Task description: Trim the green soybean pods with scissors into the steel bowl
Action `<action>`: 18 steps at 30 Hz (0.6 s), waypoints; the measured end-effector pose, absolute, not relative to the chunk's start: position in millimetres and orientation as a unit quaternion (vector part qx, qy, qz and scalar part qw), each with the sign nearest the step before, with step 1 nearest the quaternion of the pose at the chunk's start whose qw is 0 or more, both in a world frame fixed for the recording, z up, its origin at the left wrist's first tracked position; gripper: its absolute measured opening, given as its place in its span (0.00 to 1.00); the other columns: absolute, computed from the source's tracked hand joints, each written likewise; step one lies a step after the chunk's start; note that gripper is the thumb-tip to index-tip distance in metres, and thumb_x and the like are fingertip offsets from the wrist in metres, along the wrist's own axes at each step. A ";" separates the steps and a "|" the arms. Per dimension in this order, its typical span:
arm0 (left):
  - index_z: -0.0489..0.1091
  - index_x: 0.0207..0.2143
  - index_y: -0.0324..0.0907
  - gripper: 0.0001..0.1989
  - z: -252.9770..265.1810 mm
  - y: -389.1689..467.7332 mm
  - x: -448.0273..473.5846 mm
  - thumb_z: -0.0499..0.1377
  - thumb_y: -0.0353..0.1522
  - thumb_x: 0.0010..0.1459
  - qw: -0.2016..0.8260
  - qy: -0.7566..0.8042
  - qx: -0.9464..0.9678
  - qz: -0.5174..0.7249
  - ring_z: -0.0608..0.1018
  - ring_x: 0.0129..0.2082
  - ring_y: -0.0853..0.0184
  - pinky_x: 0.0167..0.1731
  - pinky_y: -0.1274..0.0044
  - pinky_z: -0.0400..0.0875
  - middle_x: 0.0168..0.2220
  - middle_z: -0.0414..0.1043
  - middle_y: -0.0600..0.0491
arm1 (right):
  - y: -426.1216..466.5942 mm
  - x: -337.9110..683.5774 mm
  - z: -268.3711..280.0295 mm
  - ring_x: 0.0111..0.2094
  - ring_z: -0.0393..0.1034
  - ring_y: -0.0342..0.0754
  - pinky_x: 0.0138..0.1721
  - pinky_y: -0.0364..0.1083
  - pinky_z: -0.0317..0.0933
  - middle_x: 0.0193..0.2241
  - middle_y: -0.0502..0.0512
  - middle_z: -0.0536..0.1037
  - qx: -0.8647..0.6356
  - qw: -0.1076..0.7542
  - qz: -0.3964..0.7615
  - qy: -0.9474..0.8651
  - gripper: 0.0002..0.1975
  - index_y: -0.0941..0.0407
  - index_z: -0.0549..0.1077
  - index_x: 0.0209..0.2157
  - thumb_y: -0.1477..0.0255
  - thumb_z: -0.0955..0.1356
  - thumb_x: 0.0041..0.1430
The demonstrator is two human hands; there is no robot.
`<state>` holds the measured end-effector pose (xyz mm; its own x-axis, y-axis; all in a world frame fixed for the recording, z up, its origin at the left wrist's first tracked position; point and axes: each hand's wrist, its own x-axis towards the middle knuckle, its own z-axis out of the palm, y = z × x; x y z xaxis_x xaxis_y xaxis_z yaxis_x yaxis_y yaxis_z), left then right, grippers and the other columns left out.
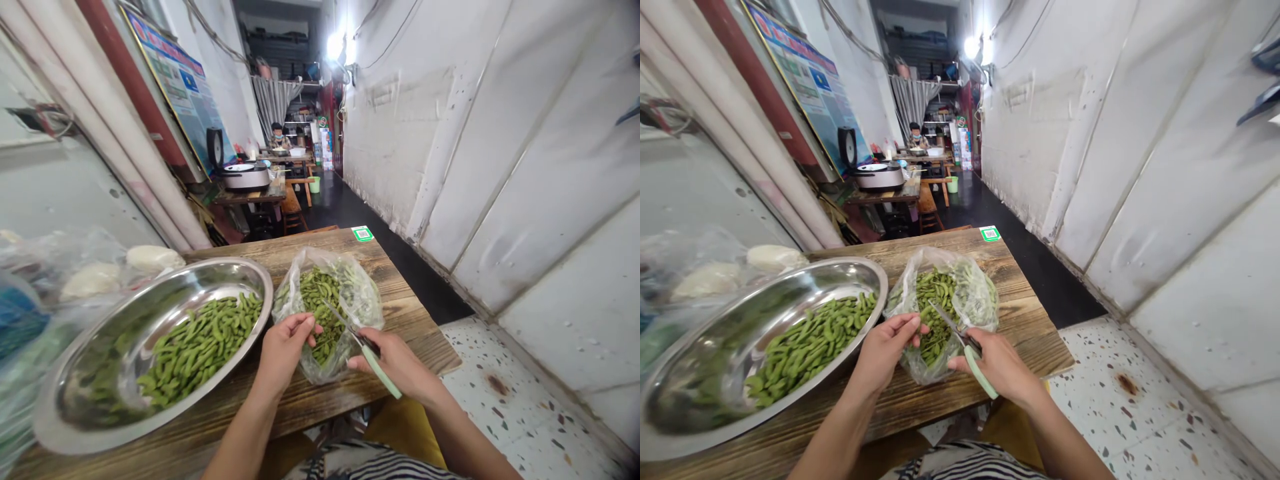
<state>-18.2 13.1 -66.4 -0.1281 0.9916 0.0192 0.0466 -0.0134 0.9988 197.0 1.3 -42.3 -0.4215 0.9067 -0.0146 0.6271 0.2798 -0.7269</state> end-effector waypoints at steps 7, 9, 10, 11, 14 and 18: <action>0.74 0.31 0.37 0.17 -64.7 7.4 -13.4 0.62 0.43 0.49 0.461 0.551 0.485 0.499 0.70 0.20 0.71 0.25 0.78 0.65 0.24 0.75 0.52 | 0.3 189.1 -48.4 0.29 0.65 0.44 0.29 0.38 0.53 0.28 0.49 0.73 -0.480 0.211 0.357 -0.773 0.21 0.57 0.72 0.34 0.52 0.65 0.56; 0.74 0.32 0.37 0.17 -68.1 7.8 -13.2 0.63 0.43 0.47 0.460 0.557 0.476 0.502 0.70 0.20 0.71 0.26 0.78 0.66 0.23 0.75 0.53 | -0.2 187.8 -52.0 0.28 0.64 0.43 0.28 0.38 0.52 0.26 0.49 0.72 -0.486 0.207 0.353 -0.772 0.22 0.58 0.72 0.31 0.51 0.65 0.57; 0.74 0.33 0.37 0.18 -70.1 8.2 -13.0 0.63 0.43 0.46 0.460 0.557 0.469 0.508 0.71 0.21 0.70 0.26 0.78 0.66 0.23 0.74 0.53 | -0.1 187.4 -54.0 0.28 0.64 0.43 0.27 0.38 0.52 0.25 0.49 0.71 -0.490 0.205 0.350 -0.772 0.22 0.58 0.71 0.30 0.51 0.64 0.57; 0.74 0.34 0.37 0.19 -71.8 8.8 -12.6 0.64 0.43 0.45 0.459 0.557 0.460 0.517 0.71 0.22 0.70 0.26 0.78 0.66 0.24 0.74 0.53 | 0.1 187.2 -56.1 0.27 0.63 0.43 0.26 0.38 0.52 0.24 0.49 0.70 -0.493 0.203 0.348 -0.771 0.23 0.58 0.71 0.29 0.51 0.64 0.57; 0.72 0.34 0.37 0.20 -74.5 10.5 -10.1 0.65 0.42 0.43 0.455 0.554 0.432 0.548 0.70 0.22 0.71 0.24 0.80 0.64 0.23 0.71 0.55 | 2.3 187.6 -62.7 0.26 0.64 0.43 0.26 0.38 0.51 0.23 0.49 0.70 -0.497 0.200 0.342 -0.771 0.24 0.59 0.71 0.27 0.50 0.65 0.56; 0.72 0.31 0.37 0.18 -73.4 11.7 -8.1 0.66 0.41 0.41 0.449 0.559 0.415 0.560 0.69 0.21 0.73 0.23 0.80 0.62 0.22 0.69 0.56 | 5.4 190.7 -67.2 0.26 0.64 0.44 0.26 0.39 0.52 0.22 0.49 0.71 -0.506 0.202 0.332 -0.770 0.23 0.59 0.72 0.27 0.51 0.66 0.54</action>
